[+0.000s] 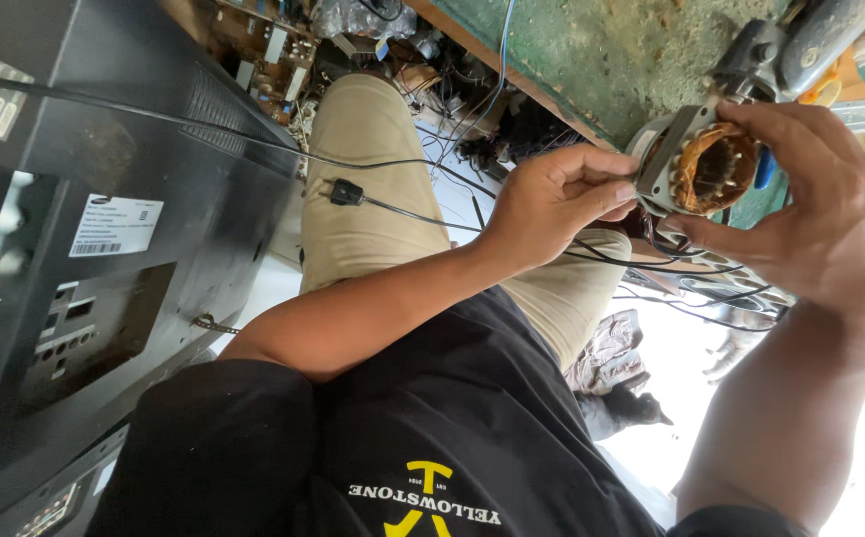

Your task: The person works on a disassembled motor, using pliers to adjust wires and a hammer to tap components. They apply glue to the motor housing and then reassemble the parts, securing them with a screwdriver.

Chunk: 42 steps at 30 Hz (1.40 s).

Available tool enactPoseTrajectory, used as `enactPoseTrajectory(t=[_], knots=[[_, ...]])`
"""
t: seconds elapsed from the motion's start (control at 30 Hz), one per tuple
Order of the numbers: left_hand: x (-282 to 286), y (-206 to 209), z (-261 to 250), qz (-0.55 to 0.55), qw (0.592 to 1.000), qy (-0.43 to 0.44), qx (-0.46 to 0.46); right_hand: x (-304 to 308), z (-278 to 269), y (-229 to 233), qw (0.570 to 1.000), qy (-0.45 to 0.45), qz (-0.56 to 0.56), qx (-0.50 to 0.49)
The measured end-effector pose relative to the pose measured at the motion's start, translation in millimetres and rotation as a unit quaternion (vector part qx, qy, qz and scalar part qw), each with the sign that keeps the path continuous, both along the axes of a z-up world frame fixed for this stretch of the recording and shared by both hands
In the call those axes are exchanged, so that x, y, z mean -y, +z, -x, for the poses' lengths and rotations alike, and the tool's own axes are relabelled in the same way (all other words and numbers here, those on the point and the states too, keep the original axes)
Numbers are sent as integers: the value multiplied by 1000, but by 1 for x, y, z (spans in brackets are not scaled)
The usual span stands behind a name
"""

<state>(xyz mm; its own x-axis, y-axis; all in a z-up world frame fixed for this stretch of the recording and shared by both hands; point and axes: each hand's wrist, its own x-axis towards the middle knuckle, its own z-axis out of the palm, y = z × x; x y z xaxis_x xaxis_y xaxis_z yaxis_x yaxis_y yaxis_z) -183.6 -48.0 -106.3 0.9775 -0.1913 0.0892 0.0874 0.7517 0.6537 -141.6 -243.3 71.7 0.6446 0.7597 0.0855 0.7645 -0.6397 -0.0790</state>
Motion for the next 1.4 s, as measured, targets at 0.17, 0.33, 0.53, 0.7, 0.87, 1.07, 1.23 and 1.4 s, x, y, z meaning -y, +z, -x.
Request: enactPoseTrajectory(t=[0.17,0.33,0.53,0.7,0.87,1.07,1.23,1.4], knots=[[0,2,3,5,1000,1,6,-7,5,5,1000,-13,21,-5],[4,5,3,1,1000,8,1,-2,8,4,999,-14,38,9],[3,7,4,-31,999,18,19,-6,11,7,999,-23,46,9],[-3,8,4,-68,997,26,33,-9,10,8,998,-27,50,5],[-15,18,4,-131,991,23,14,-13,7,3,1000,-6,18,-14],[-30,25,2,-201,979,-31,25,12,36,-28,980,-64,-160,98],[-66,45,-18,-349,914,-12,205,1,96,-77,849,-283,-424,137],[-64,59,-61,-475,756,-18,450,-9,103,-100,732,-432,-527,-19]])
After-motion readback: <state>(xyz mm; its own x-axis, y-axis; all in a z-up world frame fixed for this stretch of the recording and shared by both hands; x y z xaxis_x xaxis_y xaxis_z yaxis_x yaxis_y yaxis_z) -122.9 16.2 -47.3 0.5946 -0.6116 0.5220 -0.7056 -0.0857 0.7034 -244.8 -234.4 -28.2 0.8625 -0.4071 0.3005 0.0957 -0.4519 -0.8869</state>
